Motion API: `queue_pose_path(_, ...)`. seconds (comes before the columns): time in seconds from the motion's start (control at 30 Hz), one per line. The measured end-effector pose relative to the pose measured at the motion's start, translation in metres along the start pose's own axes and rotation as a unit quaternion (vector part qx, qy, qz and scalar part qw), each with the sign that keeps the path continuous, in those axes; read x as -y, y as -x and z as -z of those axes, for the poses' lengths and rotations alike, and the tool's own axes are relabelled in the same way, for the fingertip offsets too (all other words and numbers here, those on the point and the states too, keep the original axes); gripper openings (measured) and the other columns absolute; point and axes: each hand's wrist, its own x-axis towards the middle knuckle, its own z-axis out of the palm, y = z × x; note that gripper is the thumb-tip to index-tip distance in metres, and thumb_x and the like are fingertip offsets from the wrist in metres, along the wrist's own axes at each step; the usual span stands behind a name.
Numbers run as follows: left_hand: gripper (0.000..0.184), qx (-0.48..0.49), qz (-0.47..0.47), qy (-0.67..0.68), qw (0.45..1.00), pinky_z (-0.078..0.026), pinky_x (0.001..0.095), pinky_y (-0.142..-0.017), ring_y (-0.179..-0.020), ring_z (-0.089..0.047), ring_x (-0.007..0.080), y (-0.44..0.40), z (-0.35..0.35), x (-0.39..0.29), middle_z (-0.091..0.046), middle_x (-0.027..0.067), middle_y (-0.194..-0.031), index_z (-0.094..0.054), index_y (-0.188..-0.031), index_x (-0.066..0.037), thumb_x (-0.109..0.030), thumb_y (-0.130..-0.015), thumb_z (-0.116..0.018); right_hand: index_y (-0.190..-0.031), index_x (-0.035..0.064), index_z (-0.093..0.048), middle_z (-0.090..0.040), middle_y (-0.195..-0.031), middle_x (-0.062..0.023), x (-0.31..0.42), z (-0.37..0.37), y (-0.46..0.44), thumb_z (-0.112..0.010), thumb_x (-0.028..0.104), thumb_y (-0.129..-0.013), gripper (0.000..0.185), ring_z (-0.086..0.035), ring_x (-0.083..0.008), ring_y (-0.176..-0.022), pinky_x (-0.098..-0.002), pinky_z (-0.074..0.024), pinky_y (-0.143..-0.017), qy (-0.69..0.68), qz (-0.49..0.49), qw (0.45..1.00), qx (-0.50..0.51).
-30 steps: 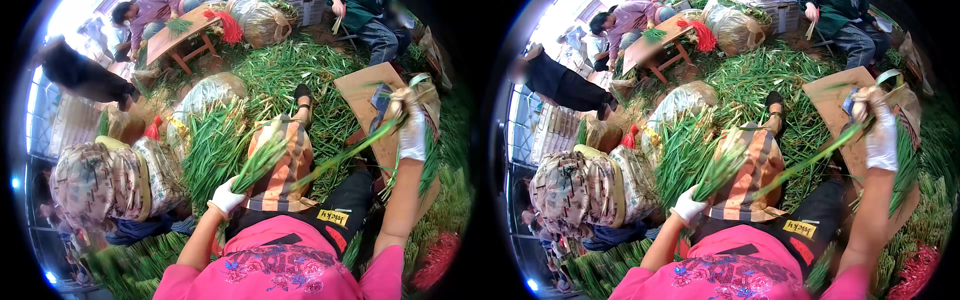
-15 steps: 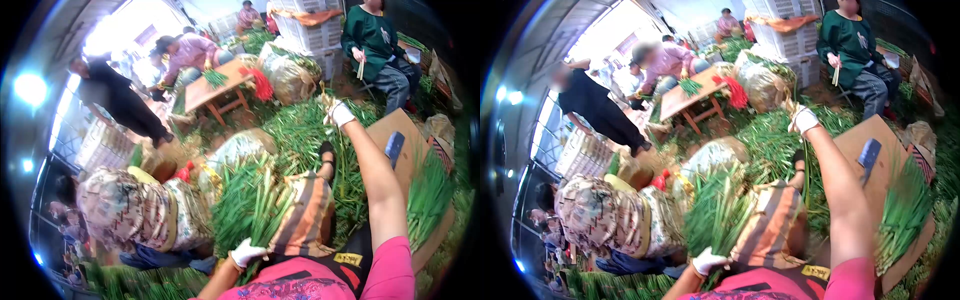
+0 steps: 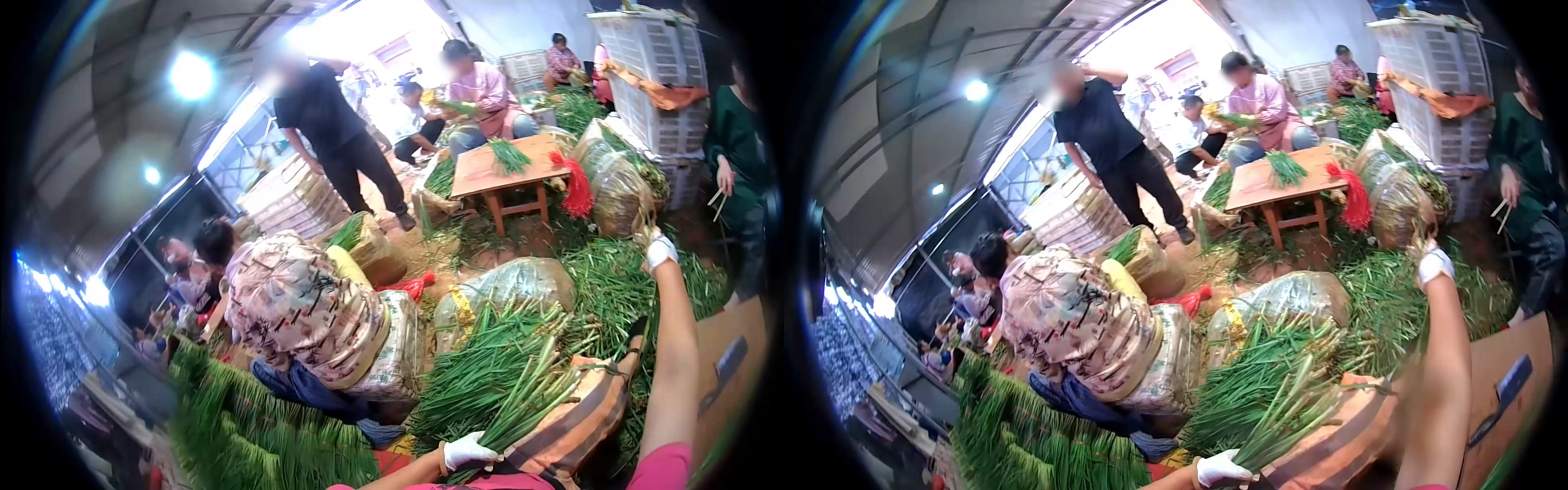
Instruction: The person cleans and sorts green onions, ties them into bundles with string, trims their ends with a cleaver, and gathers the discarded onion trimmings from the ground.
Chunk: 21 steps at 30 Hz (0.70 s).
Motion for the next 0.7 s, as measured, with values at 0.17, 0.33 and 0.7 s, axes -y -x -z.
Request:
queue_pose_path(0.17,0.037,-0.010,-0.008,0.003,1.000,-0.051,0.0290,-0.058,-0.064,-0.059,0.0165,-0.004,-0.008,-0.003,-0.060,0.0084,-0.088,-0.051,-0.113,-0.002,-0.007,-0.080,-0.068,-0.113,-0.0051,-0.060,-0.060,-0.115,-0.0224,-0.034,0.004,-0.055,-0.031,0.055,-0.095,0.068,-0.062,-0.0317,-0.096,-0.0413,-0.0486,-0.078,0.117,0.026,0.992,-0.037)
queue_pose_path(0.33,0.042,-0.007,-0.004,-0.027,1.000,-0.050,0.0268,-0.059,-0.066,-0.060,0.0135,-0.002,-0.021,-0.017,-0.063,0.0072,-0.093,-0.053,-0.116,-0.002,-0.009,-0.079,-0.070,-0.118,-0.0006,-0.056,-0.062,-0.112,-0.0193,-0.021,0.016,-0.027,-0.040,0.049,-0.092,0.058,-0.063,-0.0324,-0.093,-0.0427,-0.0489,-0.076,0.142,0.068,0.987,-0.021)
queue_pose_path(0.7,0.036,0.055,0.070,0.062,0.994,-0.052,0.0307,-0.058,-0.063,-0.062,0.0208,-0.006,-0.028,-0.028,-0.063,0.0119,-0.084,-0.057,-0.105,0.003,-0.007,-0.073,-0.070,-0.113,0.0087,-0.057,-0.066,-0.096,-0.0125,-0.099,0.101,0.163,-0.066,0.037,-0.080,0.044,-0.064,-0.0265,-0.089,-0.0354,-0.0511,-0.075,0.341,0.244,0.898,0.131)
